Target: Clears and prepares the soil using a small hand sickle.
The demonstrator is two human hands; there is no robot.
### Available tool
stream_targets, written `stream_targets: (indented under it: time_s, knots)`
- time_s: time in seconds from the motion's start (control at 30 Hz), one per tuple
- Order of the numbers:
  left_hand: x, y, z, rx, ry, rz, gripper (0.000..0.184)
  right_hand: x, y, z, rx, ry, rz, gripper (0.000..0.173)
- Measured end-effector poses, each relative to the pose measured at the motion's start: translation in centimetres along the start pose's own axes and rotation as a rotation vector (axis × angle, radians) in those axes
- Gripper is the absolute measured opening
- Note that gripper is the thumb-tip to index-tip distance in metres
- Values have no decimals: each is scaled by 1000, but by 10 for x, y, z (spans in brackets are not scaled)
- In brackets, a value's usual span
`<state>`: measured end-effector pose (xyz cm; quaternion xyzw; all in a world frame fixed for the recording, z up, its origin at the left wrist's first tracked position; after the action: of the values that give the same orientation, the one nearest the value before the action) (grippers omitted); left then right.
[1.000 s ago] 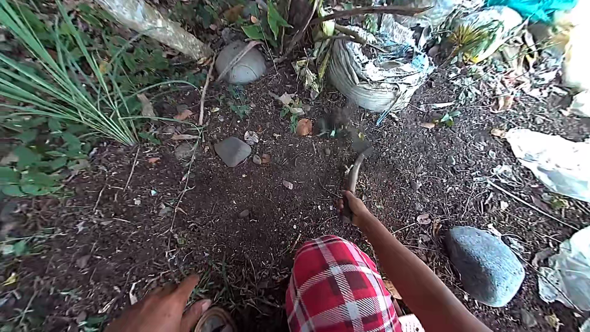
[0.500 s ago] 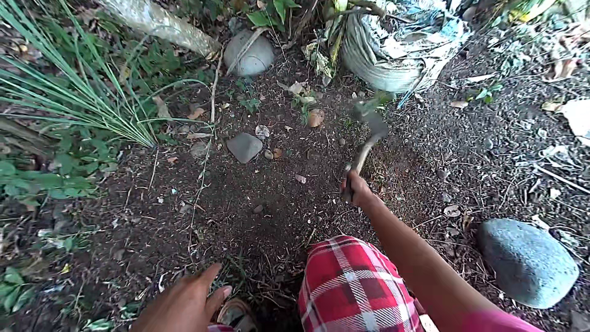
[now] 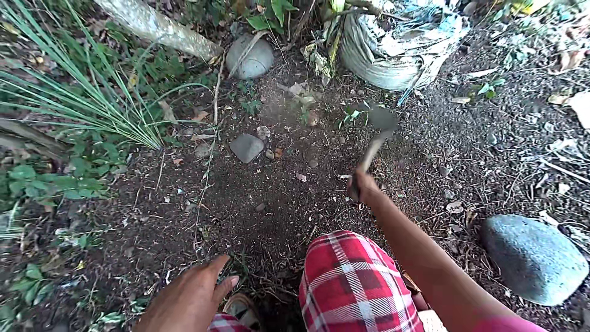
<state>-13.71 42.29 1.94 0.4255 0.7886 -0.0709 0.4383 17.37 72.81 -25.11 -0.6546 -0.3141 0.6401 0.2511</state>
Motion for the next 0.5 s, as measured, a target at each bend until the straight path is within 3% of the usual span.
stream_targets:
  time_s: [0.1,0.23,0.33,0.4,0.5]
  knots:
    - [2,-1,0,14,2,10,53,-39,44,-32,-278,-108,133,29]
    - [0,-7,1,36,13,12,52,-59,8,-75,-206,11,100,32]
    - [-5,-6,2,33,25,4,52,-41,-25,-48,121,115,-2,31]
    - [-6,-2,1,26,26,6,52,-24,-24,-18,218,130,-37,31]
    - [-7,3,1,6,18,13,53,-47,37,3,-113,-162,-49,37]
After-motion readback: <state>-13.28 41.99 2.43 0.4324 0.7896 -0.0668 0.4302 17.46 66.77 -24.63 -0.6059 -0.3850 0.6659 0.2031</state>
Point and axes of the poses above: each hand's wrist, its own x-axis towards the middle knuckle, its own z-axis out of the palm, y = z × x, the point moved 4 cm from there along x, towards the middle knuckle, and after that the axes turned 11 degrees about -x, right-handed, at the moved point
